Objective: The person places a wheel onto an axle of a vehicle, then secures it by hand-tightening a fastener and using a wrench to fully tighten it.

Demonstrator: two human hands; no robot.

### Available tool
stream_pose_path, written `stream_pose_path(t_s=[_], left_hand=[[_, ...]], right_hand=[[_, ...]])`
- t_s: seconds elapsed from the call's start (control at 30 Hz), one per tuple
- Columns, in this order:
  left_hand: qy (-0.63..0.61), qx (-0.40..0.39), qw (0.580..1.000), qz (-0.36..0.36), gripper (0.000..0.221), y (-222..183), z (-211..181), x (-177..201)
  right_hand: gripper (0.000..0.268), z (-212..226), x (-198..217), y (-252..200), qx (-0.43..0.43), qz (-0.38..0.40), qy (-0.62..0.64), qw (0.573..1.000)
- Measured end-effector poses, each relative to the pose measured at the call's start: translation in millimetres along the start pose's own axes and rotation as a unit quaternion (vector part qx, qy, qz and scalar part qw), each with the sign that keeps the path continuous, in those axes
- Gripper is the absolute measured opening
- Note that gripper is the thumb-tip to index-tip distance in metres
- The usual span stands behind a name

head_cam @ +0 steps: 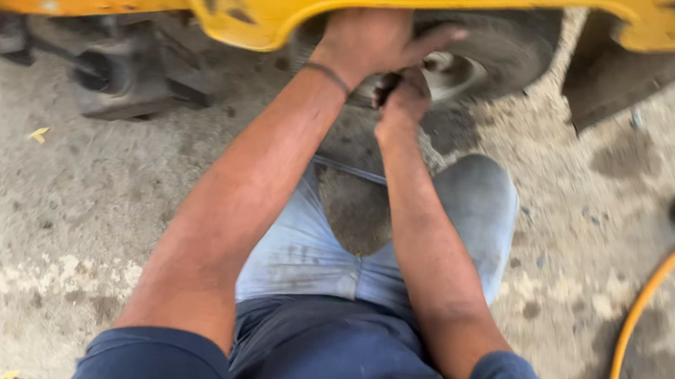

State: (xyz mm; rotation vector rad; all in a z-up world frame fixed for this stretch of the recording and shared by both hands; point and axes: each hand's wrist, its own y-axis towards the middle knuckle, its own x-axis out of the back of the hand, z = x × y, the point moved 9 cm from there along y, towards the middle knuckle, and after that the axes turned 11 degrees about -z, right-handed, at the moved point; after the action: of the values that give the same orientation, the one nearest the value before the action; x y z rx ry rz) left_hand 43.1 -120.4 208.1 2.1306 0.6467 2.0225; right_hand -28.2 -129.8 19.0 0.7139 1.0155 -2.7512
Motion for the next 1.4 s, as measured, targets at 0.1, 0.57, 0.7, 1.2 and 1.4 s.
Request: stream_pose_path(t_s=[0.1,0.57,0.7,1.2,1.4], left_hand=[[-0.146,-0.185,0.934,-0.270,0.084,24.7,-33.4,60.4],[-0.163,0.115,0.978,0.058,0.092,27.8,10.0,29.9],[-0.156,0.075,0.983,0.057,0.088,25.4,-0.3,37.1],[-0.176,0.106,0.973,0.101,0.085,19.7,9.8,27.2],[-0.214,0.085,0.969,0.094,0.080,22.5,4.1,27.5]], right_hand=[[0.045,7.1,-1.1,7.6,-0.039,-0.056,-0.013,0.998],[0.044,-10.0,-41.4,12.0,-0.102,0.131,0.066,0.984],[0.031,-16.8,-11.7,24.3,-0.034,0.026,0.029,0.999],[0.056,-11.9,-49.8,-37.8,-0.149,-0.073,0.186,0.968],[0.047,-5.8,-33.6,-34.3,-0.143,-0.139,0.175,0.964]])
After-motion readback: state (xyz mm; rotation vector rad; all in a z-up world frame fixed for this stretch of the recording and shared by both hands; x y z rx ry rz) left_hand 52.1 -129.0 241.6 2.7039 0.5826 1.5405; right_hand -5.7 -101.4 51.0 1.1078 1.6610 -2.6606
